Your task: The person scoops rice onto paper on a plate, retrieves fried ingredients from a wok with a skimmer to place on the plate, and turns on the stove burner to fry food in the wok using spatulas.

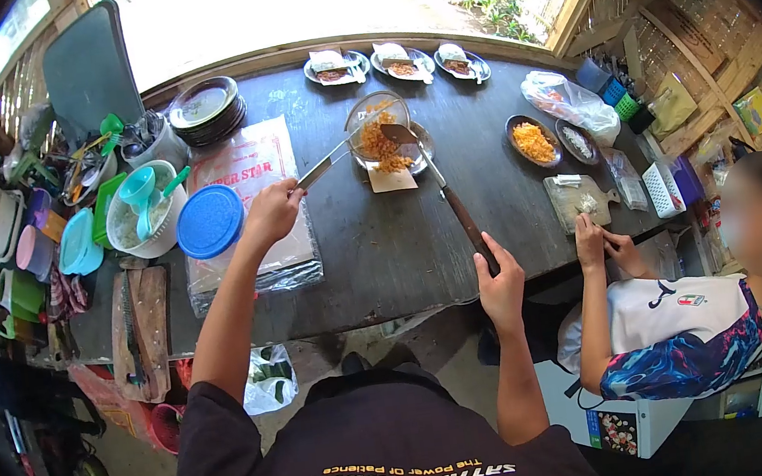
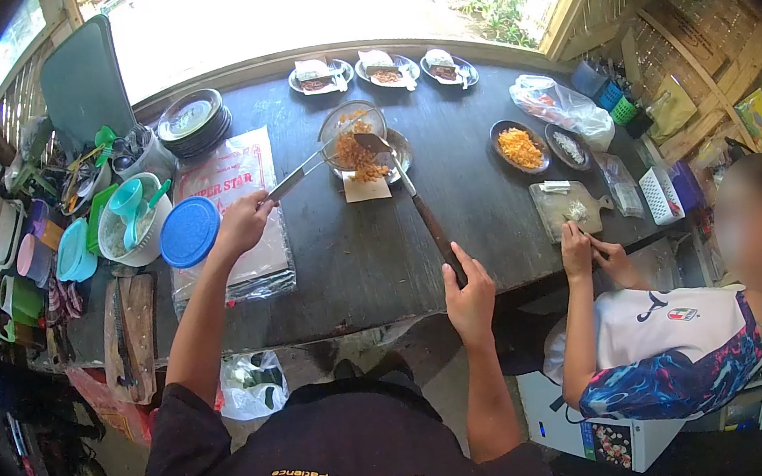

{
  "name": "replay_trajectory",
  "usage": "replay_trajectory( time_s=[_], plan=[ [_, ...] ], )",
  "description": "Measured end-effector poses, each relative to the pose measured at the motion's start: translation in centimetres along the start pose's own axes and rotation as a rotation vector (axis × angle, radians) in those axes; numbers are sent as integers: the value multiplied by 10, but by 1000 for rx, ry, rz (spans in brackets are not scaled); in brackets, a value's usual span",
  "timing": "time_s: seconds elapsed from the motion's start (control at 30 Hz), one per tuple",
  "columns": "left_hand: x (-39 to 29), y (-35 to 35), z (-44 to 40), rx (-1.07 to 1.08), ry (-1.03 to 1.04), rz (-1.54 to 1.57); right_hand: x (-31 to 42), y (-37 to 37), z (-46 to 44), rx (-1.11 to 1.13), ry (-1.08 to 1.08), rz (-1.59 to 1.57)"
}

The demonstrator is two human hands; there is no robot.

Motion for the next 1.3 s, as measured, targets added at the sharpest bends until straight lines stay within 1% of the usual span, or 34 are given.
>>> replay_trajectory(
  time_s=[0.2,0.3,0.5,0.6,0.9,1.0,1.1,1.3],
  plan=[
    [3,1,-3,-21,30,17,-3,2,-1,-25,-9,11],
    [-3,-3,-1,-20,19,-16,-1,-1,-1,8,30,2],
    [0,-2,-2,-36,48,-13,-9,4,-2,-60,-61,39],
    [4,-1,-4,-41,59,-14,-2,1,-1,-22,-7,0],
    [7,-4,-4,-57,65,-16,-5,2,-2,-25,-39,37],
    [5,-6,-2,-56,66,-24,0,1,1,-14,-2,12],
    [-2,-9,-1,-20,33,-41,-1,2,1,-23,-8,24],
    [2,-7,-2,-57,62,-16,-2,2,3,-29,-13,3]
  ],
)
Point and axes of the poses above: each hand's wrist, its own z-axis away from the middle knuckle, its own y-axis out of the palm, x = y × z, the point moved 1 cm from there along -z, towards the middle knuckle, and after that the axes turned 13 degrees about x, right-handed, at the moved point
